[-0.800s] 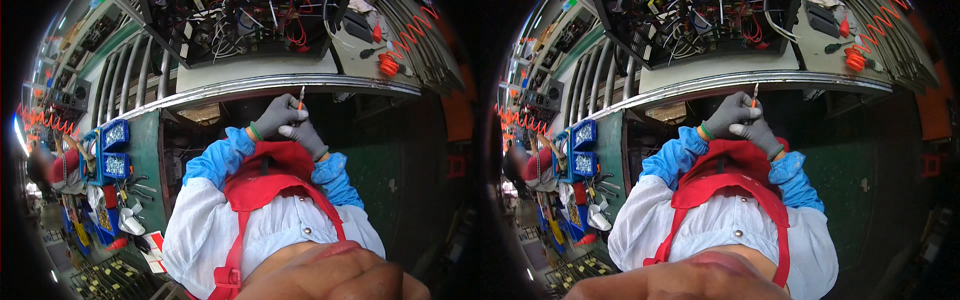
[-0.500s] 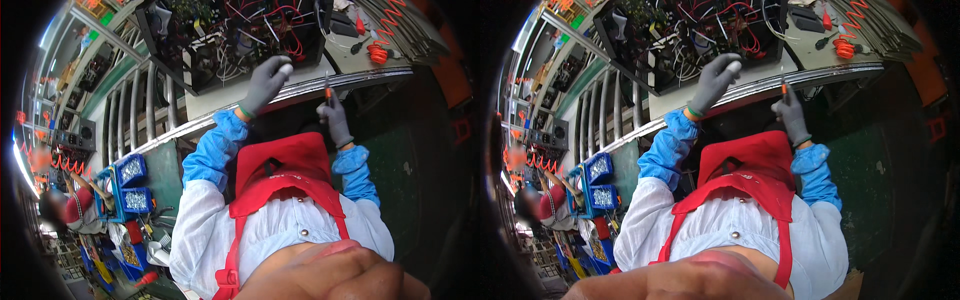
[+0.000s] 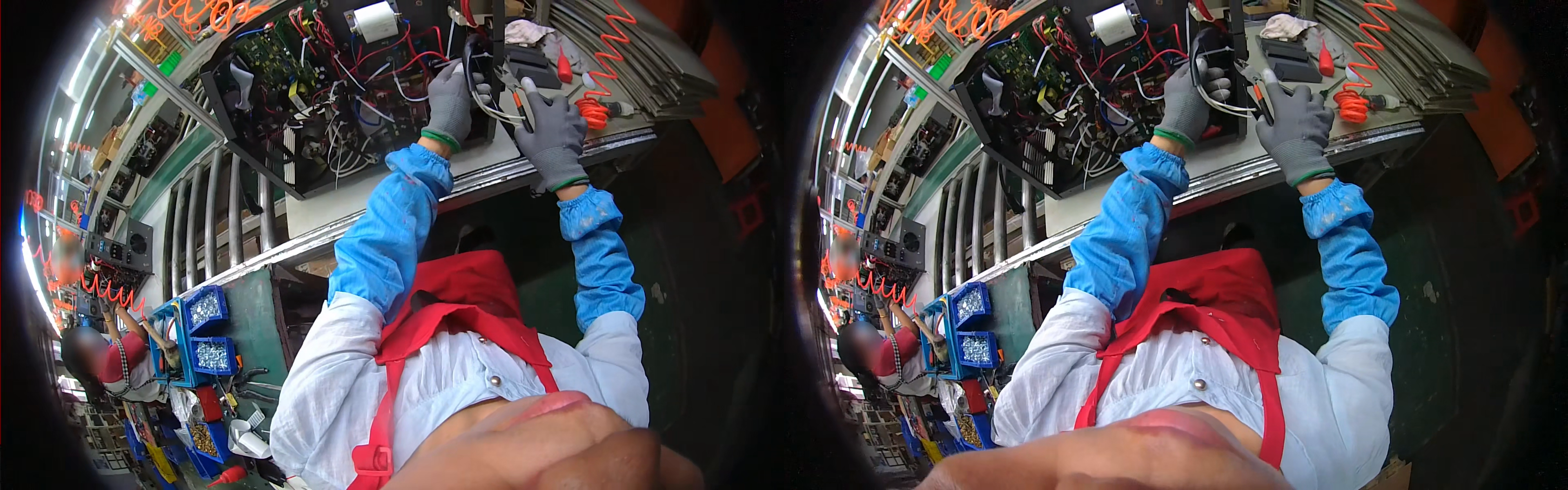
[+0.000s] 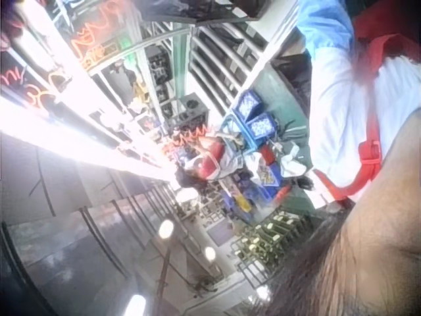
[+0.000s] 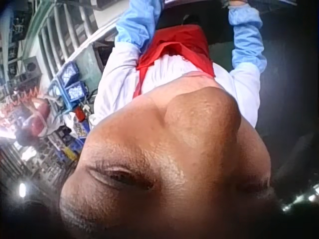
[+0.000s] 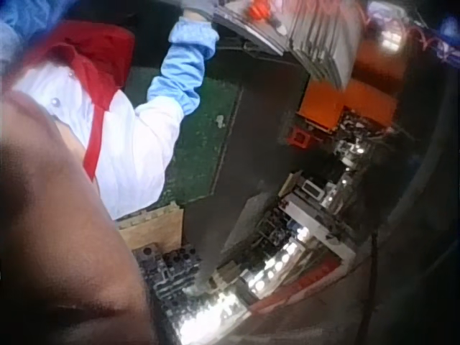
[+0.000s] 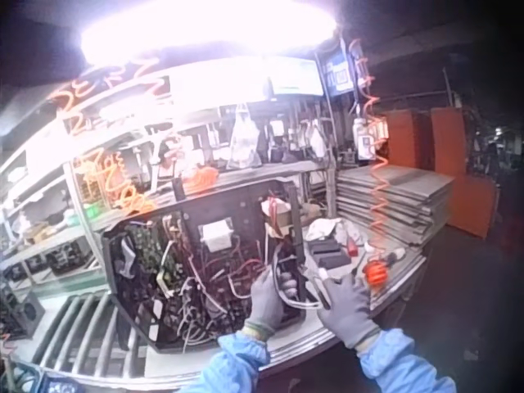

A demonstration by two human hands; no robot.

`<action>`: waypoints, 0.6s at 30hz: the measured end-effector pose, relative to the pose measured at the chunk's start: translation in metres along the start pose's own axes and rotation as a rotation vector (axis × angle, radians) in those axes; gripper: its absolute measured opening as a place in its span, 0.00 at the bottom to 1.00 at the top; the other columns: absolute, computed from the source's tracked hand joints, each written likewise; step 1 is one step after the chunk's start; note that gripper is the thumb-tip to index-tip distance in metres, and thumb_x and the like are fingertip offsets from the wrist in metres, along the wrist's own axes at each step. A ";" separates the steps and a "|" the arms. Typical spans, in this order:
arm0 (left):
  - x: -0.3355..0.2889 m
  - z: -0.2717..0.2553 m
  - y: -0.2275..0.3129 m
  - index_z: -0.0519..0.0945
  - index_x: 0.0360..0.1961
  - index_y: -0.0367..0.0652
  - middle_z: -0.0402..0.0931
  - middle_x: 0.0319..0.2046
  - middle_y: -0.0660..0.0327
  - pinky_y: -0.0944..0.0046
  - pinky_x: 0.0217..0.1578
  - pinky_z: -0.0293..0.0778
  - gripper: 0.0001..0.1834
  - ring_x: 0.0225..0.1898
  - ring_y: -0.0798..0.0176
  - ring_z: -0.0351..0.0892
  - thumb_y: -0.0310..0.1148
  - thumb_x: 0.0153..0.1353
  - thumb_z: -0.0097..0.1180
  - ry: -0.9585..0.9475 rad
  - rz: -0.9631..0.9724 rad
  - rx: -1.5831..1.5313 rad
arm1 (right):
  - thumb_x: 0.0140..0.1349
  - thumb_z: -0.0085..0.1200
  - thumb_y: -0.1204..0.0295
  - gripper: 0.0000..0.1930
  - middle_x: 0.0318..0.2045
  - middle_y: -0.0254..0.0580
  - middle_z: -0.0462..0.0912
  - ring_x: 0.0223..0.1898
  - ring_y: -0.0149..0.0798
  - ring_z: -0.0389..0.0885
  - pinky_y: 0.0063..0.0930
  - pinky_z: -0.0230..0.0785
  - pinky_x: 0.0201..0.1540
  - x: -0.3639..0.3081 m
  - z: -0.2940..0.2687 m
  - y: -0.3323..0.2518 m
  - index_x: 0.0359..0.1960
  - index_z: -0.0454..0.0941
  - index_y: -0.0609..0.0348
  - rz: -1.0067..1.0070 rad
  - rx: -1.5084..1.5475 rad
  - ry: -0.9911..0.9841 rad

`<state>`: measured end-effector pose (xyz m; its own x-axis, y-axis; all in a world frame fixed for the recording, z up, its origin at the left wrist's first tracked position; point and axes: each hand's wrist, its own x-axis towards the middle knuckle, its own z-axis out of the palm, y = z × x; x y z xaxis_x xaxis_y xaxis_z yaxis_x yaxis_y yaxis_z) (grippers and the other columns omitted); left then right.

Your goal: Assembling and wiring internal components of a welding machine on a production line.

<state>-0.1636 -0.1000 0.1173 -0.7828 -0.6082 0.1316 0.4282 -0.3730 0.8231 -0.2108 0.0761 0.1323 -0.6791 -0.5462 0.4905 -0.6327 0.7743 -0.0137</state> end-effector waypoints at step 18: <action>0.015 0.008 -0.014 0.76 0.47 0.40 0.79 0.33 0.59 0.67 0.28 0.81 0.13 0.29 0.65 0.81 0.36 0.67 0.58 0.047 0.170 -0.104 | 0.49 0.64 0.63 0.37 0.48 0.43 0.69 0.50 0.48 0.69 0.47 0.57 0.54 0.019 -0.005 -0.006 0.65 0.68 0.29 -0.073 -0.069 0.133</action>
<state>-0.1850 -0.0980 0.1118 -0.6740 -0.7000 0.2361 0.5990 -0.3308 0.7292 -0.2177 0.0626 0.1460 -0.5741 -0.5582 0.5990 -0.6483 0.7567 0.0838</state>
